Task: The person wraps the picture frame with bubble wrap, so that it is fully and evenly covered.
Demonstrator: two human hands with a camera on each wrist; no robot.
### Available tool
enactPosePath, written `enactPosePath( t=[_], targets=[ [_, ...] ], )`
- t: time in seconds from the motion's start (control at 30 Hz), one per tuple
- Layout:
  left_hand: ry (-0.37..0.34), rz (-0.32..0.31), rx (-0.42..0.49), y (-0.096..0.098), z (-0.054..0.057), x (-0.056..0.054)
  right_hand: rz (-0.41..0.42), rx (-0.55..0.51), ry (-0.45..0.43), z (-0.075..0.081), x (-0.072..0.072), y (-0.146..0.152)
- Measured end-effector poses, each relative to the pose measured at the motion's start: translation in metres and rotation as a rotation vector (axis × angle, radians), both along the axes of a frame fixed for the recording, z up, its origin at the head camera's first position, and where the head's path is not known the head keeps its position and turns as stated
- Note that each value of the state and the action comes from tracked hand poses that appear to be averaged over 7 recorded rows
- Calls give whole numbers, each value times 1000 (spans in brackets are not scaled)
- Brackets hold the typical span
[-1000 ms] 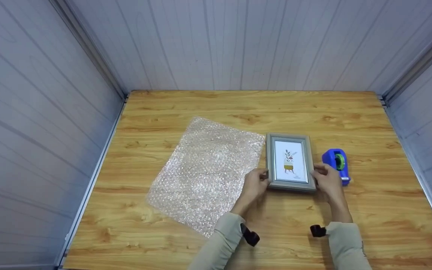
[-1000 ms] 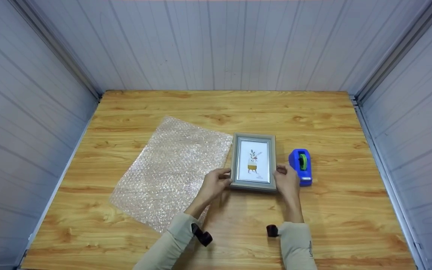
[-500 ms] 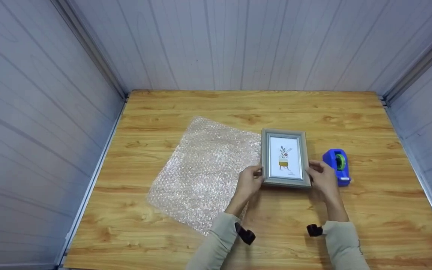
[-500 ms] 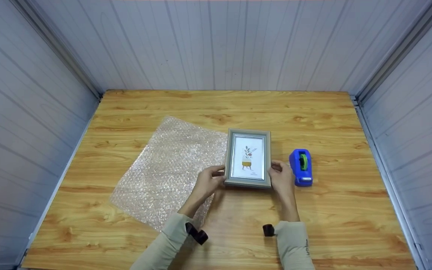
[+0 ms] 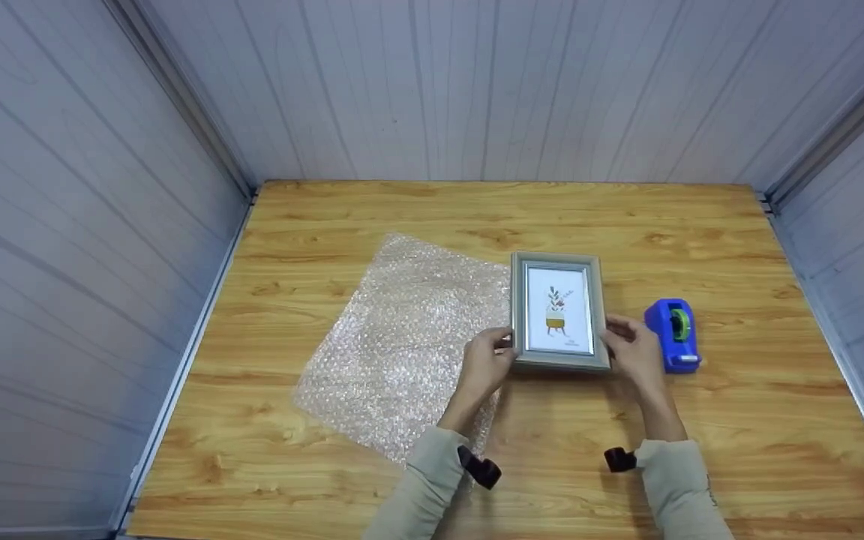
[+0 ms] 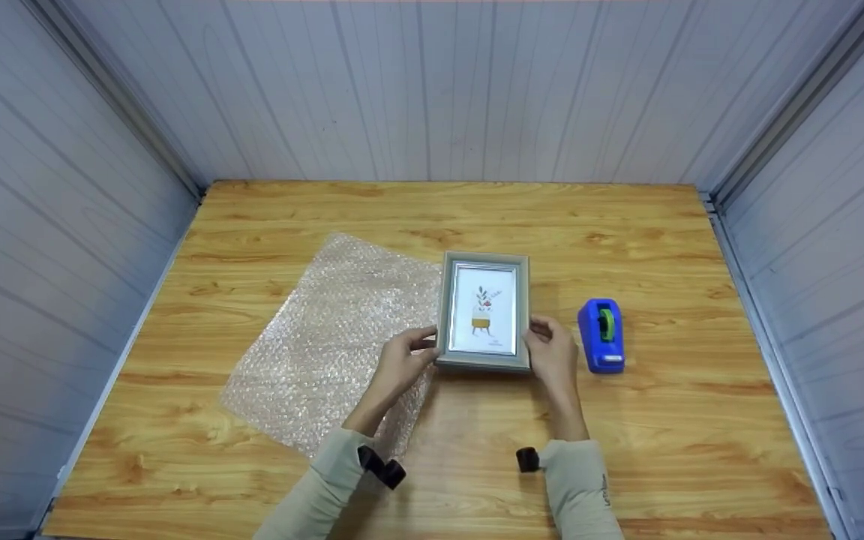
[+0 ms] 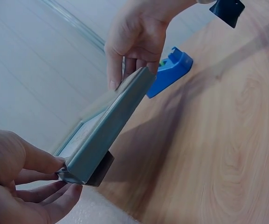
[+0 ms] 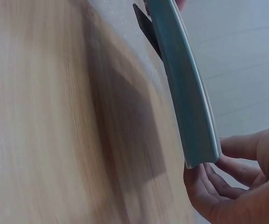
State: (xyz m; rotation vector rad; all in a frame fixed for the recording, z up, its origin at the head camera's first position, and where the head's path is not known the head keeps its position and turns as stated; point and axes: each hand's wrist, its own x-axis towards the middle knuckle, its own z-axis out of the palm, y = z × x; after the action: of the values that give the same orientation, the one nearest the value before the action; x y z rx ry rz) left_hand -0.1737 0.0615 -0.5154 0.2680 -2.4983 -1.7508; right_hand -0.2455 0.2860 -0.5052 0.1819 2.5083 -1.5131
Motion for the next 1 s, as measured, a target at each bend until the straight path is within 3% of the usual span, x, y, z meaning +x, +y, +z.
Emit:
enactPosePath(
  t=[1.0],
  targets=[
    [-40, 137, 75, -45, 0, 17, 89, -98, 27, -5, 8, -47]
  ],
)
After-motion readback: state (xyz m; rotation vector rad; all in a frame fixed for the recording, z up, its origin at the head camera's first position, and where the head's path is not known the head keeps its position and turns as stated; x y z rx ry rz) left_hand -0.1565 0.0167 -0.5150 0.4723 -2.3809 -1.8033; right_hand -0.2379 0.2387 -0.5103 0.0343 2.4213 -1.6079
